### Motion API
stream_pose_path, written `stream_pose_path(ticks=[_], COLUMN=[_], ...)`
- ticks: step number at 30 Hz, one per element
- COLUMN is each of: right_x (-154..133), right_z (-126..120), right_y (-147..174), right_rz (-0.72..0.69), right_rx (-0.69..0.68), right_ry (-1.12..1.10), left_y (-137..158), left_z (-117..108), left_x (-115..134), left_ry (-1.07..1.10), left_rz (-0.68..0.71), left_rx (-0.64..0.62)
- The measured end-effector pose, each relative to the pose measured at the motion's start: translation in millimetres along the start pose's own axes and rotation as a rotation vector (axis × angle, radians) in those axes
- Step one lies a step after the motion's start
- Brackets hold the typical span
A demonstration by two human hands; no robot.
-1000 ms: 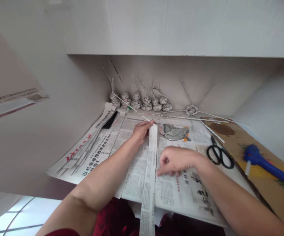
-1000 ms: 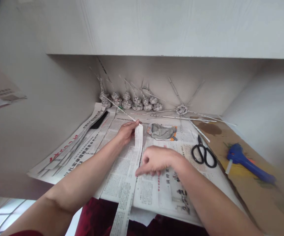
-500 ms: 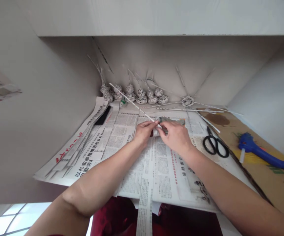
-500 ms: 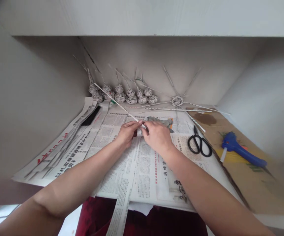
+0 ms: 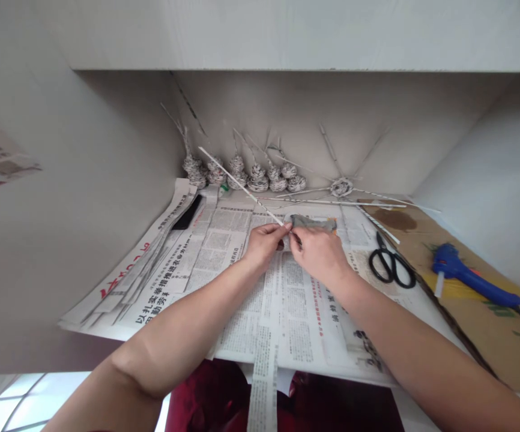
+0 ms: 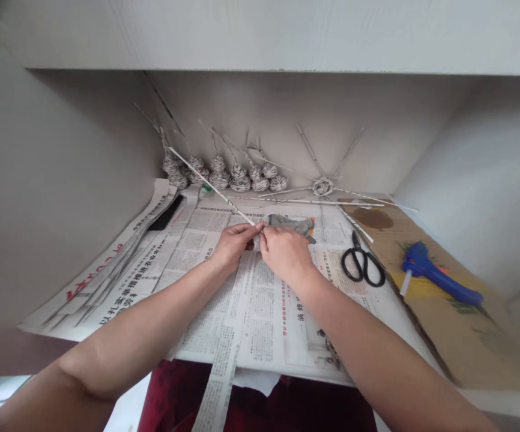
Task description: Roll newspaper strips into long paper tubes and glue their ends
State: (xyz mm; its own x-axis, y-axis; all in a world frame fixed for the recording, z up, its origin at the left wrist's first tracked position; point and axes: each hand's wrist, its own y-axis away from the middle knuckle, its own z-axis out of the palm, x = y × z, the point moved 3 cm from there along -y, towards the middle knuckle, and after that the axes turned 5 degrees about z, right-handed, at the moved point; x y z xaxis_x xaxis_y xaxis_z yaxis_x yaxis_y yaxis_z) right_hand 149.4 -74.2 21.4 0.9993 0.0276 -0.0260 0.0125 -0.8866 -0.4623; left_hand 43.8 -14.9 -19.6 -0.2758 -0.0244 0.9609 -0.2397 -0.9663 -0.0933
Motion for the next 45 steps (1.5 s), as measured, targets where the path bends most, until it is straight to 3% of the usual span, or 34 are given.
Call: stream_pose_path(ticks=[16, 22, 26, 29, 38, 45], right_x=[0.6, 11.7, 15.0, 15.1, 9.9, 10.1], right_z=[-0.9, 8.1, 19.9, 25.4, 17.9, 9.6], right_y=[0.4, -3.4, -6.7, -7.5, -4.2, -3.5], right_rz=[0.044, 0.162, 0.277, 0.306, 0.243, 0.133], right_rx=[0.008, 0.011, -0.08, -0.095, 0.027, 0.093], right_ry=[-0.038, -0.415, -0.74, -0.838, -0.716, -0.519], left_y=[-3.5, -12.0, -11.1, -8.9, -7.1, -11.6], left_z=[-3.2, -10.2, -7.9, -5.6, -4.0, -9.8], left_x=[2.8, -0.2, 0.0, 1.8, 1.6, 0.8], left_ry=[0.091, 0.194, 0.256, 0.273, 0.254, 0.252], left_rz=[-0.033, -0.146, -0.24, -0.261, -0.278, -0.285], left_rx=[0.019, 0.073, 0.016, -0.015, -0.065, 0.018])
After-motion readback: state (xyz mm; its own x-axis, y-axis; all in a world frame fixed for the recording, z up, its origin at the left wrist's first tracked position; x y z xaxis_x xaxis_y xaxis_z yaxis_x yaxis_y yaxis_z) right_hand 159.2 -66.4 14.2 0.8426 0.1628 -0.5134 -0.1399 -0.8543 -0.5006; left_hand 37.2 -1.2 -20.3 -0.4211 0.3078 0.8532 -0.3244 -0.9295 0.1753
